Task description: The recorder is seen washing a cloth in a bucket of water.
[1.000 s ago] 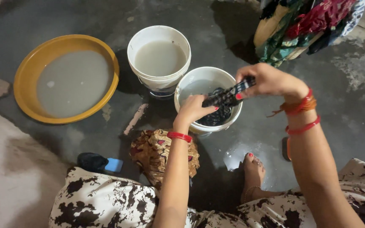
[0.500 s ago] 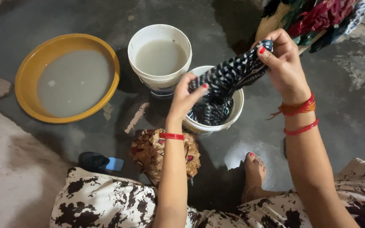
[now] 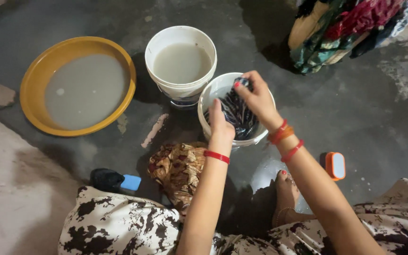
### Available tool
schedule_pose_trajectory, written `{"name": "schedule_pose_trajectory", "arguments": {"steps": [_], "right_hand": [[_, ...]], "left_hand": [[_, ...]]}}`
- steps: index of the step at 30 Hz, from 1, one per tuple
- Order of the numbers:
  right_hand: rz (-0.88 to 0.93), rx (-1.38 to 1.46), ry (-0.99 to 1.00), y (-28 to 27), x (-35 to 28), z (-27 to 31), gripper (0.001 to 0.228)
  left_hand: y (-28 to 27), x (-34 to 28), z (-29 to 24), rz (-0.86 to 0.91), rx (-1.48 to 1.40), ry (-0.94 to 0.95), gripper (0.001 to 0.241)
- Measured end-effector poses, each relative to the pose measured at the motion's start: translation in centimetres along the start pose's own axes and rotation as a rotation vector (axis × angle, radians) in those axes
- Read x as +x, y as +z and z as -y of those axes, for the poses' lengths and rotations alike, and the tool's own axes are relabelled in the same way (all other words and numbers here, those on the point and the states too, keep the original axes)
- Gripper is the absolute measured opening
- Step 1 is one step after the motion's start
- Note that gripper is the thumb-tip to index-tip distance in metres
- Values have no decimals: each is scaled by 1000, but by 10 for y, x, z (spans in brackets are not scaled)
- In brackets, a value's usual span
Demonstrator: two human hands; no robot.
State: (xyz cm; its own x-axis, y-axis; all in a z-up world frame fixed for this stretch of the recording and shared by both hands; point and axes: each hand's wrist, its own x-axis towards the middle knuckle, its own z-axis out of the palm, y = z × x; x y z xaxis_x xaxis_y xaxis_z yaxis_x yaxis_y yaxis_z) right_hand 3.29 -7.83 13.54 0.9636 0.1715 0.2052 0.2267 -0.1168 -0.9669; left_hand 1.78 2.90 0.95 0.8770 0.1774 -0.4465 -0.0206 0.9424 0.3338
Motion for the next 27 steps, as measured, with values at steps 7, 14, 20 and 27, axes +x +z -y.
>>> {"name": "schedule_pose_trajectory", "arguments": {"steps": [7, 14, 20, 27], "right_hand": [[270, -838, -189, 19, 13, -82, 42], [382, -1245, 142, 26, 12, -163, 33], [214, -1220, 201, 17, 18, -161, 35], [-256, -418, 7, 40, -16, -30, 26]], "left_hand": [[-43, 33, 36, -169, 87, -13, 72], [-49, 32, 49, -202, 244, -87, 87], [-50, 36, 46, -49, 259, -40, 69], [-46, 48, 58, -66, 301, 28, 37]]}}
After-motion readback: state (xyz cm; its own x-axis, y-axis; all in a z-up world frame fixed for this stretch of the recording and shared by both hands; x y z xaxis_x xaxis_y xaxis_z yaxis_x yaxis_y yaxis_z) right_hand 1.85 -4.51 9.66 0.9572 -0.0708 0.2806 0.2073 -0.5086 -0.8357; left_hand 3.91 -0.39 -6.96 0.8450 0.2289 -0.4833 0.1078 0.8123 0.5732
